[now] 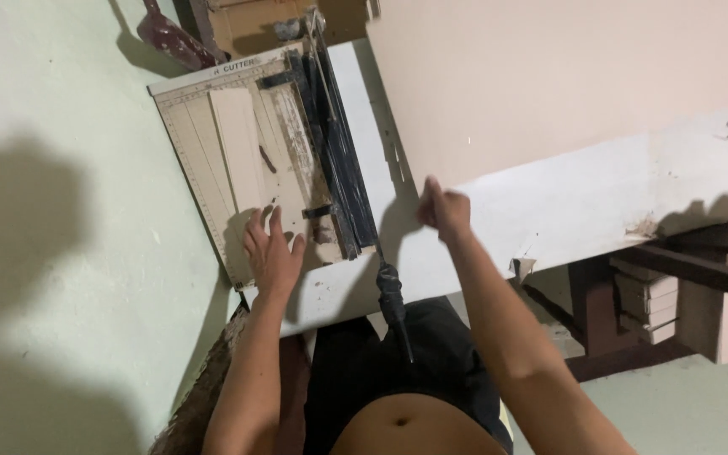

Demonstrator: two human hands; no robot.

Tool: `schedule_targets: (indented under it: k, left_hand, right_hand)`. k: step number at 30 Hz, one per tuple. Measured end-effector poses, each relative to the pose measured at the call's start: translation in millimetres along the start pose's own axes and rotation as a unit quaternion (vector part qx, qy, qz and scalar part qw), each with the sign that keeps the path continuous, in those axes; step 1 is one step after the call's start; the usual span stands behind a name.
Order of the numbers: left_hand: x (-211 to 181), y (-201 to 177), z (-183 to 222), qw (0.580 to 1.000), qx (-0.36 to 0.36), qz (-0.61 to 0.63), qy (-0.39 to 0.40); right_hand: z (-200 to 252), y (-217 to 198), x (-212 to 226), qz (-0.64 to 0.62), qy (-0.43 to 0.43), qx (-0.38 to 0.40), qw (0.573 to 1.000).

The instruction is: Using a manual paper trimmer to cut cardboard sheets into smaller pieces.

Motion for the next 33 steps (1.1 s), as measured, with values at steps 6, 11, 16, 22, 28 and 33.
schedule_targets:
  k: [6,11,16,22,28,33]
  left_hand:
    - [6.8,3.4,0.1,0.999,0.036,-0.015,-0.014]
    - [2.8,-0.6,-4.1,0.996,0.077,-0.036,-0.026]
    - [6.2,-10.6,-4.1,0.998,0.053,-0.029,-0.016]
    - [8.5,-11.4,-4.2,0.998,0.028,-0.054,0.016]
    - [-32.2,-22.7,-11.7,0.995,0.039,-0.044,0.084]
    - [-75.7,-21.1,-44.3,0.986,0.028,-0.034,0.162]
  right_hand:
    - [36.4,4.5,-31.0,-0.145,-0.034,0.007,0.989]
    - [48.7,16.8,-85.4,-0.028,0.071,0.126,0.989]
    - [37.6,-9.8,-53.8,-0.137,0.042,0.077,0.987]
    - [24.5,-31.5,-80.4,-0.232,-0.014,0.038,0.972]
    - [41.2,5.5,-86.6,-0.131,-0.064,0.065,0.987]
    - [30.0,15.3,-81.2,-0.098,-0.114,0.077,0.986]
Point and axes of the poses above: each hand's wrist, its own z-axis away from the middle knuckle, its own y-axis out of the palm, x = y × z, the point moved 1 cm from there along -z, towards the middle knuckle, and after that the axes turned 11 degrees about -z, right-handed, at the moved point
